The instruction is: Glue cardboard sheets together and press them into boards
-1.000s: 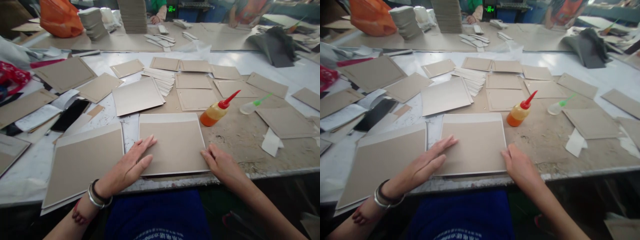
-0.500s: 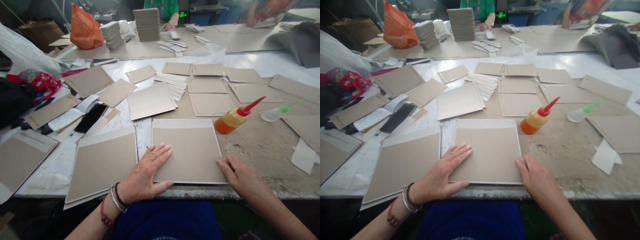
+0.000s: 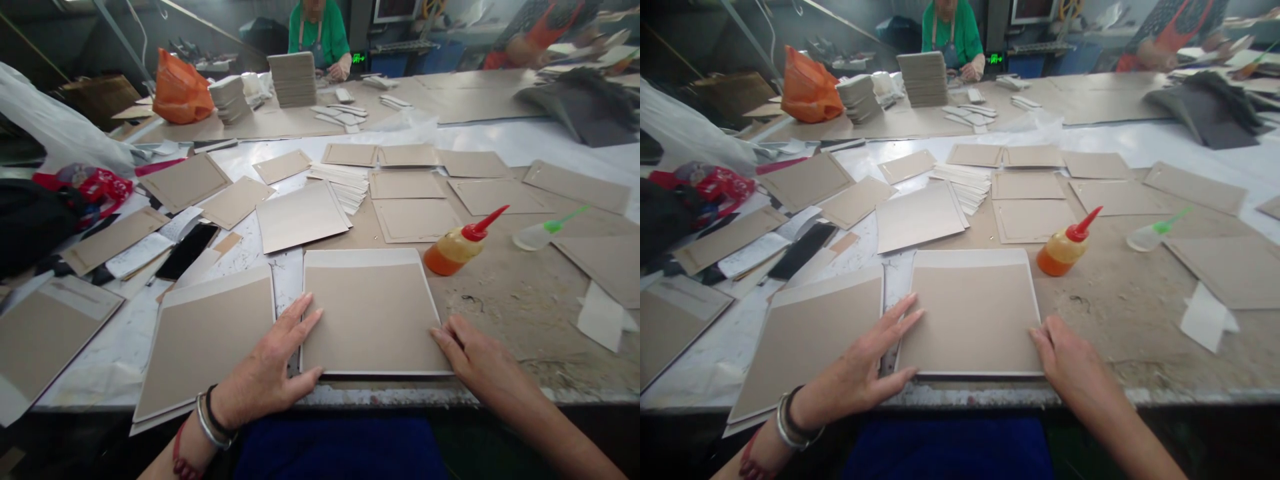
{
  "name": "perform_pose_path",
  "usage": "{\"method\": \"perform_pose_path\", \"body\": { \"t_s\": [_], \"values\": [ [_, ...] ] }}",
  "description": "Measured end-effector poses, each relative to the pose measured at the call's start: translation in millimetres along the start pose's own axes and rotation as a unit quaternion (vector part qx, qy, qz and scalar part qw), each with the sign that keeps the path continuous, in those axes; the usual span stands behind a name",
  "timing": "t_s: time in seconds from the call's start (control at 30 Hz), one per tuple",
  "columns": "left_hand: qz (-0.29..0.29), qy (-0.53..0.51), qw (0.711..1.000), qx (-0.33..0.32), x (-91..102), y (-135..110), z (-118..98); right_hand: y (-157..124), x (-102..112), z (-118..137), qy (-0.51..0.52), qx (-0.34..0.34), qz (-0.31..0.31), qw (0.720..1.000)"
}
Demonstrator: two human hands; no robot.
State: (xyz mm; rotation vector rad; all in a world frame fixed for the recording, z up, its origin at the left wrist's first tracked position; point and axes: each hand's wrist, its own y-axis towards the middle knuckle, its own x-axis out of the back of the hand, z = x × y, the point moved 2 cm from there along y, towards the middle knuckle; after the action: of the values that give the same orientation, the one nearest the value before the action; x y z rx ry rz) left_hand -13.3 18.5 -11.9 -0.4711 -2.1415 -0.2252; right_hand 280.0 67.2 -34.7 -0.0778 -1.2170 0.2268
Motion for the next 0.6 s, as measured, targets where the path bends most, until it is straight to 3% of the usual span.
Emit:
{"method": "perform_pose_path", "body": {
  "t_s": [0.27, 0.6],
  "values": [
    [0.035, 0.016, 0.999, -0.005, 5.0, 0.7, 4.2, 0.1, -1.1, -1.2, -0.01, 0.003, -0.003, 1.0],
    [0.036, 0.057, 0.997, -0.029, 5.7, 0.1, 2.1, 0.4, 1.1, 2.8, -0.022, -0.007, -0.012, 1.0]
  ]
}}
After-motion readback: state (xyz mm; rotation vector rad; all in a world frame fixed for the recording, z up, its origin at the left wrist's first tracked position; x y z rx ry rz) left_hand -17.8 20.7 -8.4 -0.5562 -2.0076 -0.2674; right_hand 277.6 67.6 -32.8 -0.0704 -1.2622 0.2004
